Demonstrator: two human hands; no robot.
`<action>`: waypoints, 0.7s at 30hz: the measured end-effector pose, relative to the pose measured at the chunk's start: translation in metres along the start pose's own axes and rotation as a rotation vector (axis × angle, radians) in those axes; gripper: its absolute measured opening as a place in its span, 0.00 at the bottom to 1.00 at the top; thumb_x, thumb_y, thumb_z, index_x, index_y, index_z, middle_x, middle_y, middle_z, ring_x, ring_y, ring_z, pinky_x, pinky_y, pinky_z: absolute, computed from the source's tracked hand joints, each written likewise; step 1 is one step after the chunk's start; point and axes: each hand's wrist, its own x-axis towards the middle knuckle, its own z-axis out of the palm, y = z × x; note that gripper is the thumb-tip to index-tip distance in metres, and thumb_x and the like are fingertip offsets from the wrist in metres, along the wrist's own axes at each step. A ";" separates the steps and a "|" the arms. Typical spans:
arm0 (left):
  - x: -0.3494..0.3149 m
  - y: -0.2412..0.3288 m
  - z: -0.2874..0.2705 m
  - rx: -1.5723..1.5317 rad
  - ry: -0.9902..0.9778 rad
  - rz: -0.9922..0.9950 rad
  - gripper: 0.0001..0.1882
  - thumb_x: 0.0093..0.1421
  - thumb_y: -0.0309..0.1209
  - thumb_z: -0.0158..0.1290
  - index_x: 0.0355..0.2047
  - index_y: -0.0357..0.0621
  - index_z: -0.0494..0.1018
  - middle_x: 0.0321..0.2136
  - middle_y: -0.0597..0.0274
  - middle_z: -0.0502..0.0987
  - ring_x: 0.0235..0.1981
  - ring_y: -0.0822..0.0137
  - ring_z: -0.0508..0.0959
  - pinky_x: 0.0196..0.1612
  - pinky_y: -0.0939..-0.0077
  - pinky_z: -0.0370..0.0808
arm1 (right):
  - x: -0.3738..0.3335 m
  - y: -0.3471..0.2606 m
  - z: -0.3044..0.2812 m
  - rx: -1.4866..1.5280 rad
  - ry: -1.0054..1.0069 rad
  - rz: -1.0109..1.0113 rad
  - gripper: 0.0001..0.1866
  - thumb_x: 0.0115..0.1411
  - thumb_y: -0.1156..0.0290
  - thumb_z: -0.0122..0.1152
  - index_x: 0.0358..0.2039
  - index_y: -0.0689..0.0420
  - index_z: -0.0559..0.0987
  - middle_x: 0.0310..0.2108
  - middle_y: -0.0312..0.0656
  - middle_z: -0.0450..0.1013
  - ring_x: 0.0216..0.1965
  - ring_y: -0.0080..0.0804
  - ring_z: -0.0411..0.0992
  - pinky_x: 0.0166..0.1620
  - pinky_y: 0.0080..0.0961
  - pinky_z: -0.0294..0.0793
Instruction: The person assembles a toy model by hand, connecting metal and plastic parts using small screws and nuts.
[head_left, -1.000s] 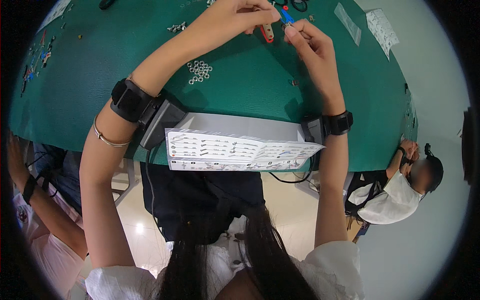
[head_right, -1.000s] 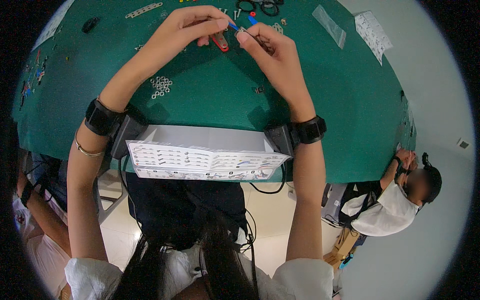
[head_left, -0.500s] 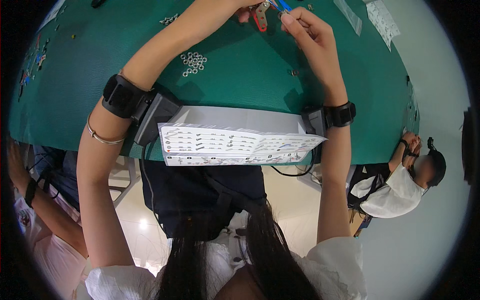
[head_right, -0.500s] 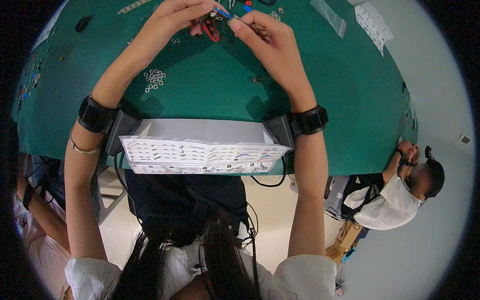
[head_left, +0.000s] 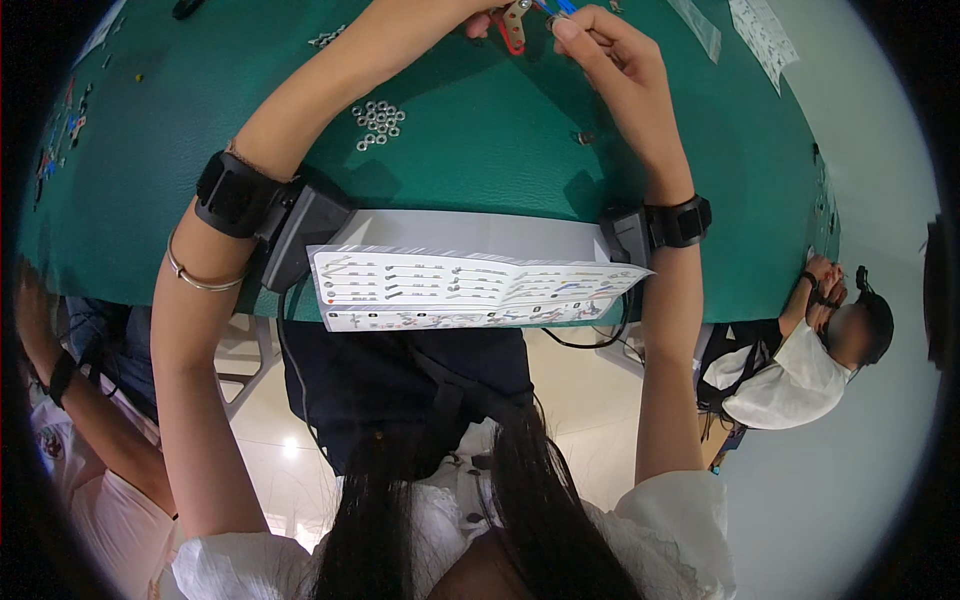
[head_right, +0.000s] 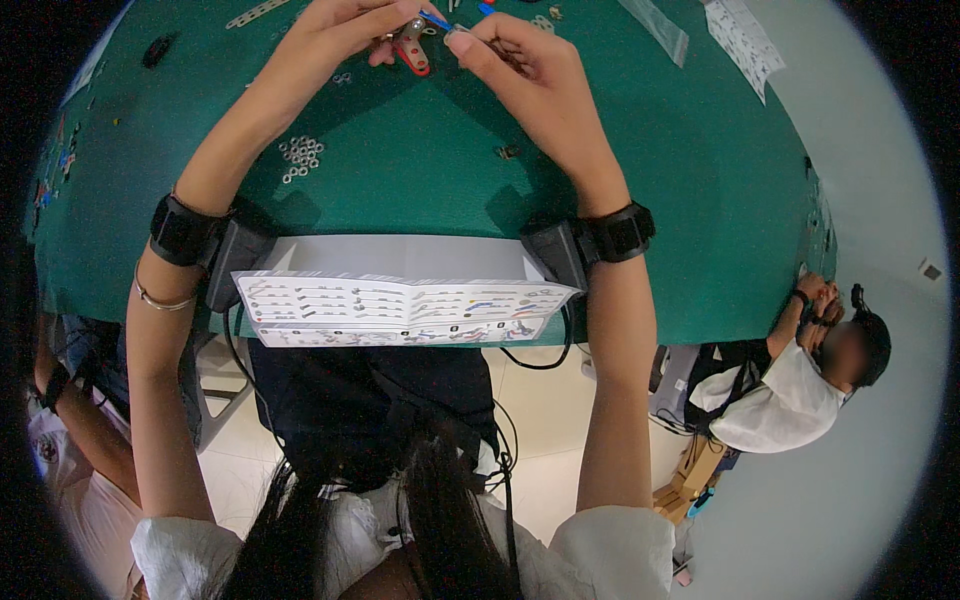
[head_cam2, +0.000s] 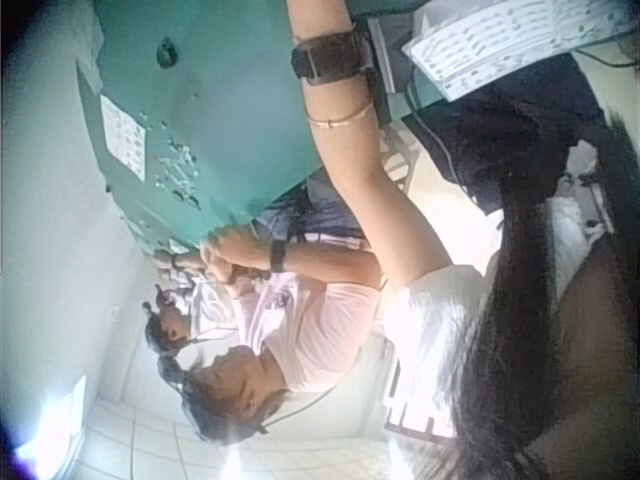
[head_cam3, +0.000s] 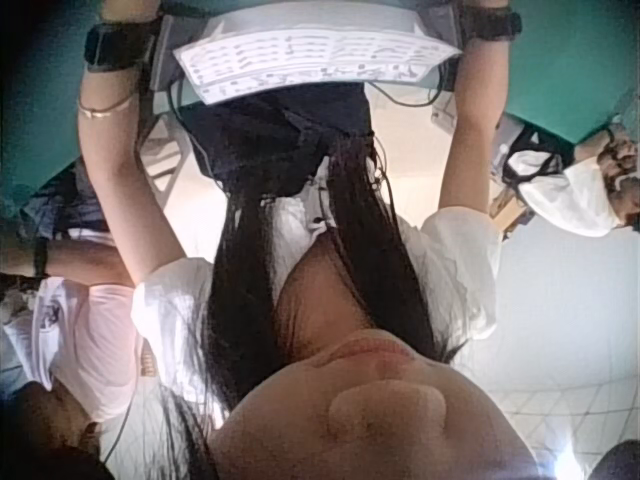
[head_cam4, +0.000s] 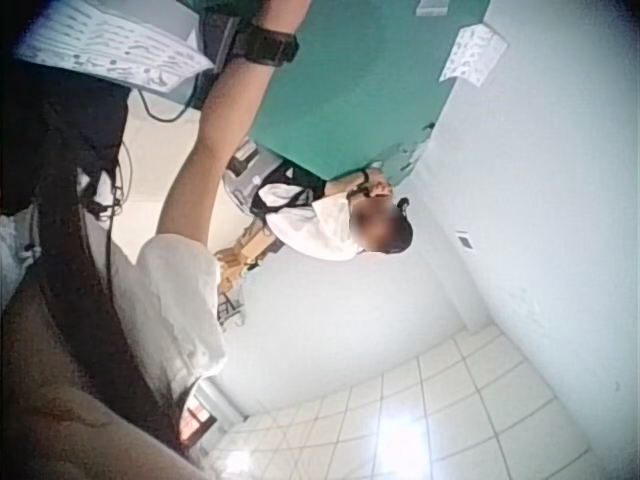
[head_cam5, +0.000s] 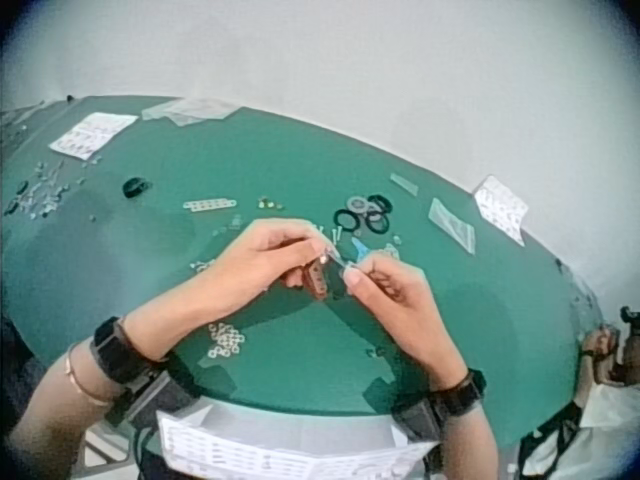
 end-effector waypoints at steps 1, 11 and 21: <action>0.000 0.001 0.001 0.002 -0.001 -0.001 0.12 0.72 0.32 0.47 0.40 0.37 0.77 0.28 0.66 0.80 0.26 0.79 0.70 0.32 0.86 0.66 | 0.000 0.000 0.000 -0.001 0.001 0.000 0.14 0.68 0.60 0.62 0.34 0.60 0.80 0.25 0.27 0.69 0.28 0.11 0.62 0.31 0.14 0.58; 0.002 0.000 0.001 0.043 0.016 0.007 0.12 0.72 0.33 0.48 0.41 0.37 0.78 0.27 0.65 0.80 0.26 0.79 0.70 0.32 0.85 0.66 | 0.000 0.003 0.001 -0.005 0.014 -0.005 0.14 0.68 0.60 0.63 0.33 0.59 0.80 0.24 0.26 0.67 0.27 0.12 0.59 0.30 0.15 0.55; 0.001 -0.001 0.000 -0.069 -0.005 -0.022 0.14 0.73 0.34 0.47 0.39 0.36 0.78 0.26 0.67 0.77 0.25 0.78 0.73 0.31 0.86 0.68 | 0.001 0.000 0.001 -0.031 0.037 0.005 0.13 0.68 0.62 0.63 0.33 0.59 0.80 0.24 0.25 0.66 0.27 0.11 0.59 0.29 0.15 0.55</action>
